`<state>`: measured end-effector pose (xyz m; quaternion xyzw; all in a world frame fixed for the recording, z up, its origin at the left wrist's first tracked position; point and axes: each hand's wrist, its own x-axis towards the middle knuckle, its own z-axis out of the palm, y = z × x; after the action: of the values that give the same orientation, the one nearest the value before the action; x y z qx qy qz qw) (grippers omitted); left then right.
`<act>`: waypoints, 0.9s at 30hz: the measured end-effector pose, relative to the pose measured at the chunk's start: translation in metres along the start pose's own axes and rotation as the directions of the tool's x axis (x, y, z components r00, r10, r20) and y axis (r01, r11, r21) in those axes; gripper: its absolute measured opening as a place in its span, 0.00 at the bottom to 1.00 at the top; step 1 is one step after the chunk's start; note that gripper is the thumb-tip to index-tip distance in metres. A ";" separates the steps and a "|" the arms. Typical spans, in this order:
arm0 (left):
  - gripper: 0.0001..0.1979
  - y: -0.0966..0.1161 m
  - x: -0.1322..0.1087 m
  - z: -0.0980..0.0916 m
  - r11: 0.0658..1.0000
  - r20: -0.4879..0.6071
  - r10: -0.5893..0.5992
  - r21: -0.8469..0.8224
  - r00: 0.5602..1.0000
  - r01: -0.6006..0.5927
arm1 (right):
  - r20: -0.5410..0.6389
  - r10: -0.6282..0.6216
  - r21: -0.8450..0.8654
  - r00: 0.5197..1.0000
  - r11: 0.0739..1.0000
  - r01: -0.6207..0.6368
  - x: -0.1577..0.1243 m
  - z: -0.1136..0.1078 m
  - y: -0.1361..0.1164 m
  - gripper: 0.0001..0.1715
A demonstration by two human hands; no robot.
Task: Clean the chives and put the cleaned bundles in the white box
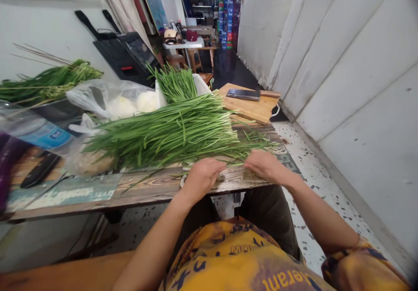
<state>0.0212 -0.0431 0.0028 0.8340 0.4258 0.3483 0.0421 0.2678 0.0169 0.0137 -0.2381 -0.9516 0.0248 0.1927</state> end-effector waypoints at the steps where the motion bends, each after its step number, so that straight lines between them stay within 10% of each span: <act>1: 0.10 -0.007 -0.002 -0.003 0.999 -0.032 -0.036 0.010 0.999 0.037 | -0.062 0.063 0.020 0.996 0.998 -0.062 -0.004 -0.004 0.012 0.24; 6: 0.09 -0.021 -0.008 -0.008 0.990 -0.134 -0.134 0.034 0.982 0.140 | -0.215 0.279 0.165 0.936 0.955 -0.247 0.009 -0.007 0.017 0.18; 12: 0.10 -0.011 -0.002 -0.001 0.994 -0.094 0.018 0.113 0.995 -0.007 | 0.155 0.035 0.025 0.987 0.999 -0.039 0.061 0.023 -0.027 0.18; 17: 0.09 -0.013 -0.001 -0.004 0.989 0.004 0.112 0.101 0.994 -0.112 | 0.290 -0.036 0.228 0.956 0.973 -0.032 0.044 0.011 -0.002 0.22; 24: 0.08 -0.019 -0.008 -0.007 0.991 -0.065 0.046 0.127 0.997 -0.037 | 0.062 0.432 0.363 0.900 0.830 -0.423 0.023 -0.009 0.020 0.31; 27: 0.10 -0.018 -0.018 -0.003 0.987 -0.070 -0.001 0.162 0.998 0.012 | -0.070 0.284 0.154 0.956 0.950 -0.272 0.058 0.010 0.012 0.26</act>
<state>0.0002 -0.0456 -0.0112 0.8207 0.4567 0.3411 -0.0395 0.2226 0.0551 0.0235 -0.3563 -0.8946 0.1087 0.2469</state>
